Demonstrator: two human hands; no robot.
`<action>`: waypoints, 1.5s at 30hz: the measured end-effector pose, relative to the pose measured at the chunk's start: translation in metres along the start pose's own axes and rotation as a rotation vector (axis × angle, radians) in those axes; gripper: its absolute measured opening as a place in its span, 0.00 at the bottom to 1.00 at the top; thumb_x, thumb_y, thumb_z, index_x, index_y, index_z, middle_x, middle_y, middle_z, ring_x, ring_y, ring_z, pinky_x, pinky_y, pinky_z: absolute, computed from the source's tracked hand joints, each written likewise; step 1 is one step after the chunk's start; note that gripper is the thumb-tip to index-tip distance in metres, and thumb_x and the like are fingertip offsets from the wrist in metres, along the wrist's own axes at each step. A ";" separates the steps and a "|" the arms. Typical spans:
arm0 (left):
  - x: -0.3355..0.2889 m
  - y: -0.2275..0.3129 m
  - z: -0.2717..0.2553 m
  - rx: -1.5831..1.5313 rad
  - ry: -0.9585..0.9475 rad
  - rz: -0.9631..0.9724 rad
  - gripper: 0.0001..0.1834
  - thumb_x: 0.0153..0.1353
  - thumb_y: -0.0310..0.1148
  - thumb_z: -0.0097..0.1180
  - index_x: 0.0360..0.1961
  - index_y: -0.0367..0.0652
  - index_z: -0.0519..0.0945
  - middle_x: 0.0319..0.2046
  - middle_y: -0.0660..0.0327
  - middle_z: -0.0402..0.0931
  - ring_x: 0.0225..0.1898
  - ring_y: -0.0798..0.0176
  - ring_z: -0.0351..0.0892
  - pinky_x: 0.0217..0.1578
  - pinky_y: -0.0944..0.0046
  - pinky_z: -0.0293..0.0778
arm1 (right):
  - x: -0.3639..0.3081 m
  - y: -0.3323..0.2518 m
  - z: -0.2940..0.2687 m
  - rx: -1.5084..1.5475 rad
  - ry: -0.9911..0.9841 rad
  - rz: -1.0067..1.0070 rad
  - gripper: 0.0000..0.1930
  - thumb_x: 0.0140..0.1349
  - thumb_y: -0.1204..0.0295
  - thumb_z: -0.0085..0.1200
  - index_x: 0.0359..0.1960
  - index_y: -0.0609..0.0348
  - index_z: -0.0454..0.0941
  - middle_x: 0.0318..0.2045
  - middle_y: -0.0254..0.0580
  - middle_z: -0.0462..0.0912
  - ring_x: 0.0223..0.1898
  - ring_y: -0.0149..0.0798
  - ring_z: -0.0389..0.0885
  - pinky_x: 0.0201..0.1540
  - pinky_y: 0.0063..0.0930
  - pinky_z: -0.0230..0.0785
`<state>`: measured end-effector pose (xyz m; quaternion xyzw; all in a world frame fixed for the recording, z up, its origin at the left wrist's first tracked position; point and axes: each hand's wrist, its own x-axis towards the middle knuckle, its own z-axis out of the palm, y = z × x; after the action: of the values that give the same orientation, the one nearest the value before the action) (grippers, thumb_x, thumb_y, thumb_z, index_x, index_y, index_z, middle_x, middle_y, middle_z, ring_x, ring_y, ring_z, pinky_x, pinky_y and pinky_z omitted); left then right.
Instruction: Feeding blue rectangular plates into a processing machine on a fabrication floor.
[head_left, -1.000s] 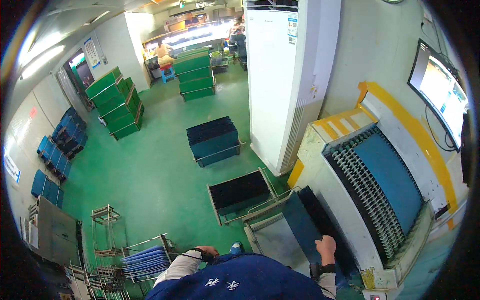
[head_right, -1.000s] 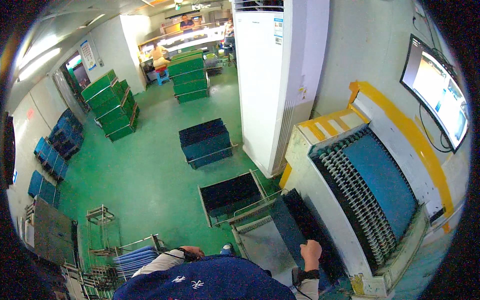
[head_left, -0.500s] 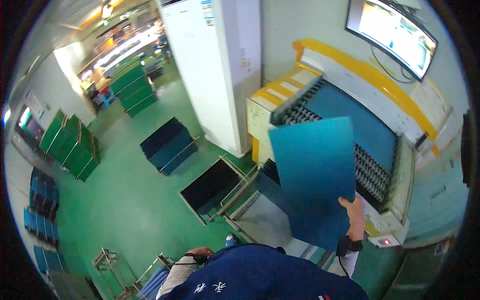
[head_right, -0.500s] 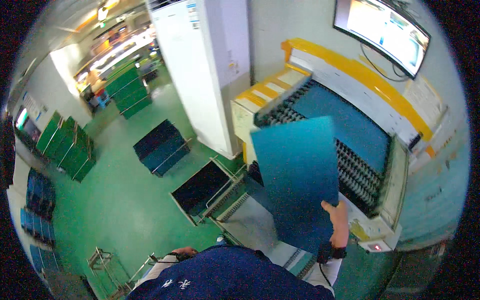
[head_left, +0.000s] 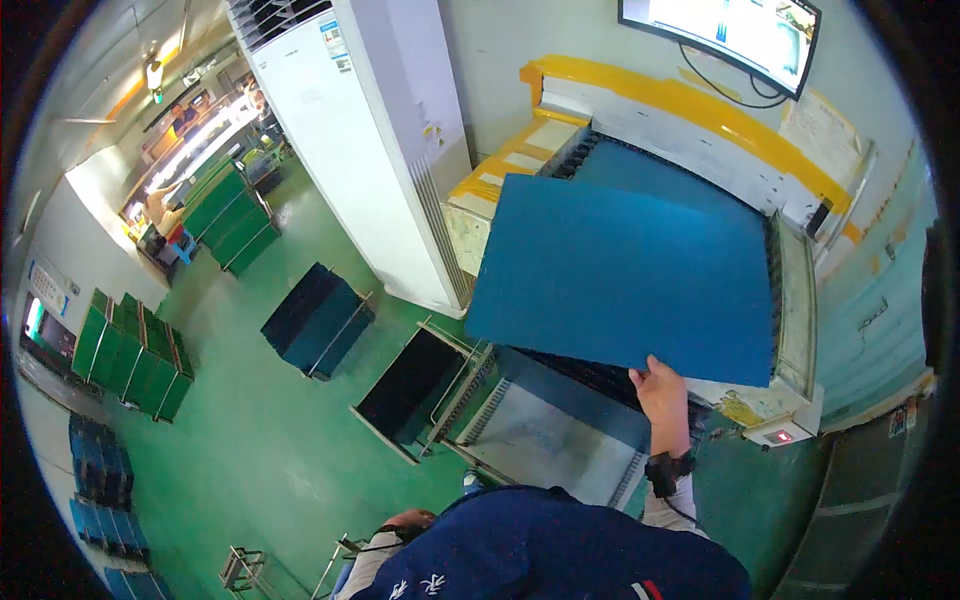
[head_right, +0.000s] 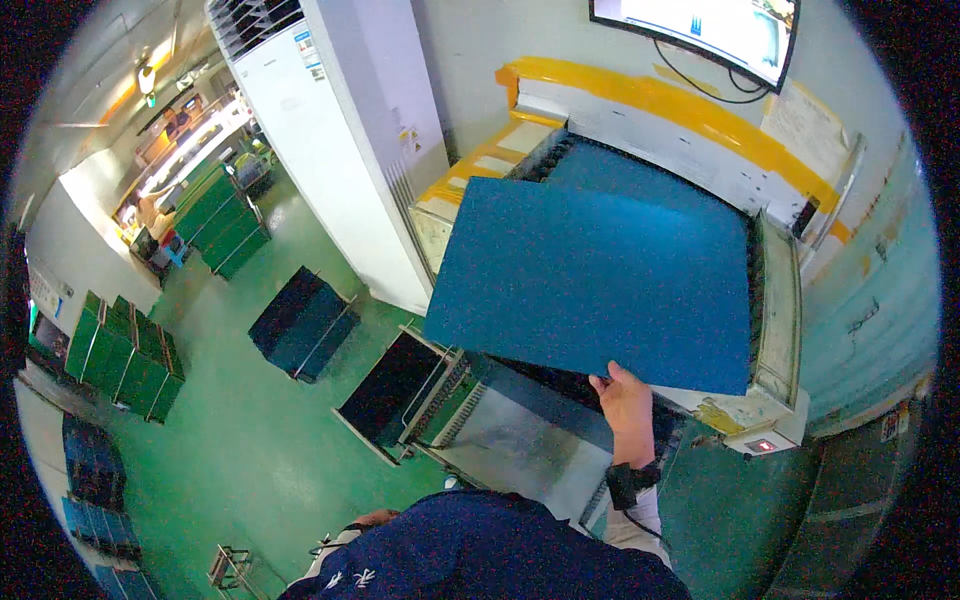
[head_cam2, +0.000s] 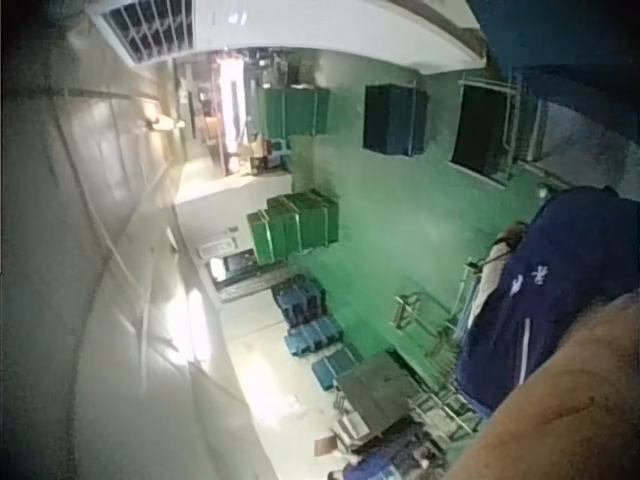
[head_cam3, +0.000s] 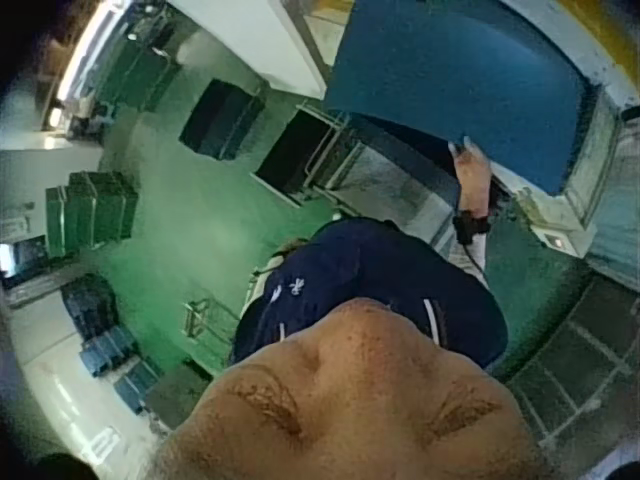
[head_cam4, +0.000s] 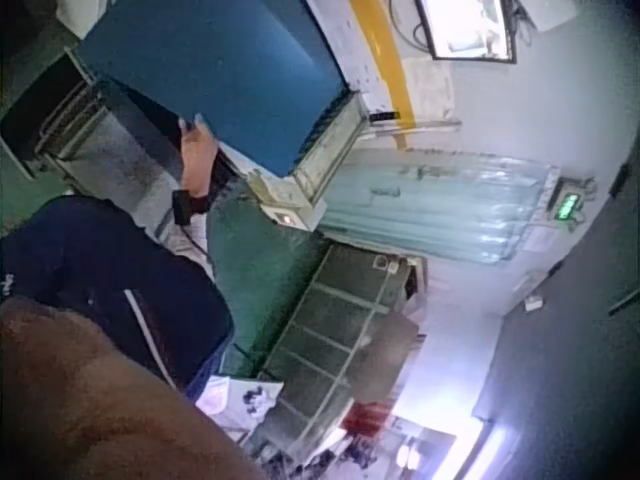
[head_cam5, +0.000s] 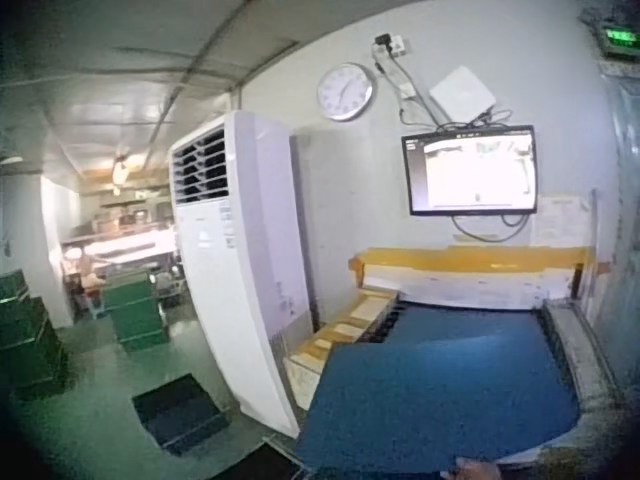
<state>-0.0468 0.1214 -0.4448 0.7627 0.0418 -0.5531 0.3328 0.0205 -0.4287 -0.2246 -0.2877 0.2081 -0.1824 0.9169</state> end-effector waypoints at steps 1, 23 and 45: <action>-0.001 0.001 0.000 0.013 -0.002 -0.002 0.21 0.50 0.33 0.59 0.46 0.37 0.80 0.42 0.58 0.81 0.39 0.61 0.78 0.42 0.61 0.72 | 0.004 0.007 0.000 -0.015 0.045 -0.023 0.09 0.58 0.78 0.55 0.40 0.55 0.73 0.37 0.36 0.79 0.36 0.39 0.79 0.36 0.34 0.74; -0.008 0.018 -0.004 0.058 -0.025 -0.040 0.21 0.51 0.34 0.60 0.46 0.38 0.80 0.42 0.58 0.80 0.39 0.62 0.78 0.43 0.62 0.72 | 0.050 0.033 -0.024 -0.058 0.161 0.120 0.11 0.64 0.64 0.52 0.37 0.59 0.71 0.32 0.43 0.78 0.34 0.40 0.78 0.40 0.31 0.72; -0.076 0.105 0.010 0.125 0.060 -0.185 0.21 0.52 0.36 0.59 0.47 0.38 0.80 0.42 0.58 0.80 0.41 0.61 0.77 0.45 0.61 0.71 | 0.076 0.034 -0.033 0.003 0.171 0.064 0.09 0.62 0.63 0.54 0.36 0.54 0.73 0.30 0.36 0.78 0.33 0.35 0.77 0.37 0.28 0.69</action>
<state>-0.0387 0.0580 -0.3313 0.7909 0.0873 -0.5600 0.2308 0.0760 -0.4525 -0.2909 -0.2629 0.2947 -0.1773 0.9015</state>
